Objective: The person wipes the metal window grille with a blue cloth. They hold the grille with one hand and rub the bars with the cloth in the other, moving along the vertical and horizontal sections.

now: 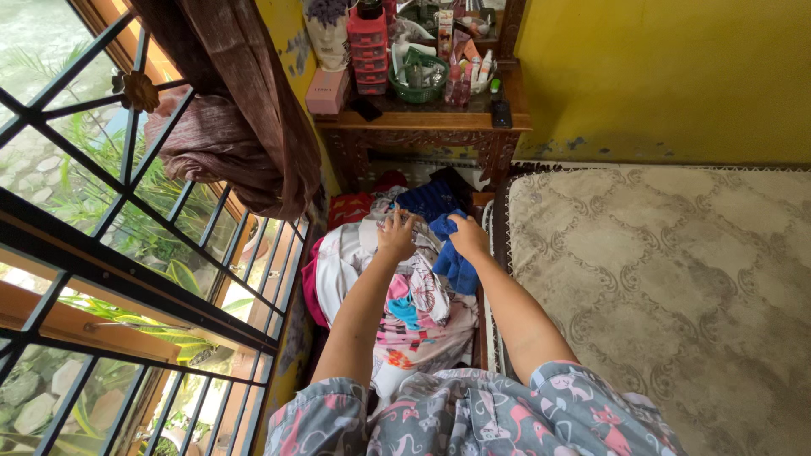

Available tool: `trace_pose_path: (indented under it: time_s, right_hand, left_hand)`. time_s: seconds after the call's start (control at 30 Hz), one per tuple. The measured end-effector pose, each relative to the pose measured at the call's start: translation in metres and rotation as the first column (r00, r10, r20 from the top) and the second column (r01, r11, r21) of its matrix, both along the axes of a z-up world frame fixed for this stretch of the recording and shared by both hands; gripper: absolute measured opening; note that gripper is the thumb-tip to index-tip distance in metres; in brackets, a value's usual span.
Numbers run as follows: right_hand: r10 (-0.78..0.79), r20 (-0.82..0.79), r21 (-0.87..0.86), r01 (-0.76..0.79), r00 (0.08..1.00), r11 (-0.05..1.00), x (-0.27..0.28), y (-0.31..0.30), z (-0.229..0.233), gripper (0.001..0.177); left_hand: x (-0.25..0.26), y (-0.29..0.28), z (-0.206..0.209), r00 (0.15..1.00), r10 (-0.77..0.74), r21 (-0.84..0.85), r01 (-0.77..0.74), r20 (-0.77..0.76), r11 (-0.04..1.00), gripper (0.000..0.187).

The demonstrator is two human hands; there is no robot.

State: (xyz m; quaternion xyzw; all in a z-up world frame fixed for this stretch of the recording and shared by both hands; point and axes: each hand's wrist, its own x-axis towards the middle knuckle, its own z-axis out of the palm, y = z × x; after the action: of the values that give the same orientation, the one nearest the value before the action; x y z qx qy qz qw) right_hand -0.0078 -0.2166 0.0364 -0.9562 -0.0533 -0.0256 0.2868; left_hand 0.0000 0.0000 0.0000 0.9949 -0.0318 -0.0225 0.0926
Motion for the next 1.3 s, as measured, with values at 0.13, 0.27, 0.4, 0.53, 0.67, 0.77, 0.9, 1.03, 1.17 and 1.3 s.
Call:
trace_pose_path:
  time_s: [0.13,0.27,0.4,0.53,0.67,0.77,0.9,1.03,1.17,1.3]
  right_hand:
    - [-0.007,-0.012,-0.012,0.006,1.0,1.0,-0.007,0.003,0.01,0.047]
    - [-0.003,-0.02,-0.001,0.003,1.0,1.0,-0.011,0.005,0.015,0.047]
    - [-0.005,-0.014,-0.001,0.005,1.0,1.0,-0.011,0.007,0.015,0.048]
    - [0.005,0.001,-0.001,-0.005,1.0,1.0,-0.01,0.007,0.012,0.047]
    - [0.004,0.001,-0.002,-0.004,1.0,1.0,-0.008,0.007,0.009,0.047]
    - [-0.003,-0.015,-0.012,0.002,1.0,1.0,-0.006,0.008,0.006,0.048]
    - [0.004,-0.006,0.003,-0.004,1.0,1.0,-0.005,0.009,0.002,0.048]
    - [0.005,-0.013,0.01,-0.005,1.0,1.0,-0.003,0.011,0.001,0.047]
    - [0.006,-0.016,0.005,-0.006,1.0,1.0,-0.001,0.011,0.001,0.048]
    - [0.006,-0.018,0.002,-0.006,1.0,1.0,0.002,0.011,-0.001,0.048]
  left_hand:
    - [-0.001,0.001,0.0,1.0,-0.006,0.024,0.006,0.011,1.0,0.087]
    - [0.0,0.001,0.001,1.0,-0.001,0.049,0.001,-0.012,0.999,0.089]
    - [-0.002,0.002,0.001,1.0,0.005,0.049,-0.004,-0.02,0.999,0.09]
    - [-0.001,0.002,0.003,1.0,0.011,0.05,-0.01,-0.025,0.999,0.09]
    - [-0.002,0.002,0.003,0.999,0.013,0.043,-0.012,-0.03,0.999,0.09]
    - [-0.002,0.003,0.002,1.0,0.014,0.049,-0.012,-0.028,0.999,0.089]
    - [-0.003,0.004,0.001,1.0,0.012,0.048,-0.011,-0.026,0.999,0.088]
    - [-0.002,0.007,0.001,0.998,0.019,0.037,-0.017,-0.059,0.999,0.09]
    - [0.0,0.007,0.0,0.997,0.027,0.049,-0.024,-0.071,0.999,0.088]
    - [0.002,0.008,-0.001,0.996,0.024,0.054,-0.02,-0.08,0.998,0.089]
